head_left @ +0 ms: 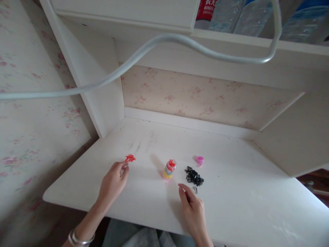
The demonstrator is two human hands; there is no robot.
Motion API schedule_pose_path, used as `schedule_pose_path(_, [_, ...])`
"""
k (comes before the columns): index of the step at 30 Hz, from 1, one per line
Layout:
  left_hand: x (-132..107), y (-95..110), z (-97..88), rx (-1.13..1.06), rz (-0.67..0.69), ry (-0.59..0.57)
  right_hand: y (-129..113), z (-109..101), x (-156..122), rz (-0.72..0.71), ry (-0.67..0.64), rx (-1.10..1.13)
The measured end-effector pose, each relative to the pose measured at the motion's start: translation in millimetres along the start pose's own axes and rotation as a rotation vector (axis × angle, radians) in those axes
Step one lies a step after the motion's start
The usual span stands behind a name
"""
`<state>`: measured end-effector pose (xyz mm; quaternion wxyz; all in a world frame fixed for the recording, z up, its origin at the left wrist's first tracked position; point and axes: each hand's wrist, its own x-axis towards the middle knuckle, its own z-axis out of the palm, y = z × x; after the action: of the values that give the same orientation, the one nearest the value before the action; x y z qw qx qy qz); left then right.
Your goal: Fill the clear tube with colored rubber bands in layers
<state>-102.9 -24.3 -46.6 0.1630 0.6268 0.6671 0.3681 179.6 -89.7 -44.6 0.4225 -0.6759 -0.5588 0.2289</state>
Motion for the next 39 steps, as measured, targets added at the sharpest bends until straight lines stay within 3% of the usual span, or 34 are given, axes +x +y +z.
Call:
schedule_pose_path(2, [16,-6,-8.5,0.227,0.035,0.018,15,1,-10,0.056,-0.022,0.000])
schedule_pose_path(5, [34,-13,-14.6,0.445,0.019,-0.042,22,1,-16,0.067,-0.046,-0.024])
schedule_pose_path(11, [44,-12,-8.2,0.572,0.000,-0.152,9,2,-14,-0.016,-0.165,-0.097])
schedule_pose_path(22, [51,-14,-9.1,0.379,0.066,-0.082,17,6,-13,-0.090,-0.123,-0.106])
schedule_pose_path(33, [52,12,3.5,0.193,0.167,0.013,16,14,-15,-0.129,0.002,-0.139])
schedule_pose_path(39, [47,32,8.7,0.057,0.182,-0.036,16,16,-16,-0.131,0.015,-0.159])
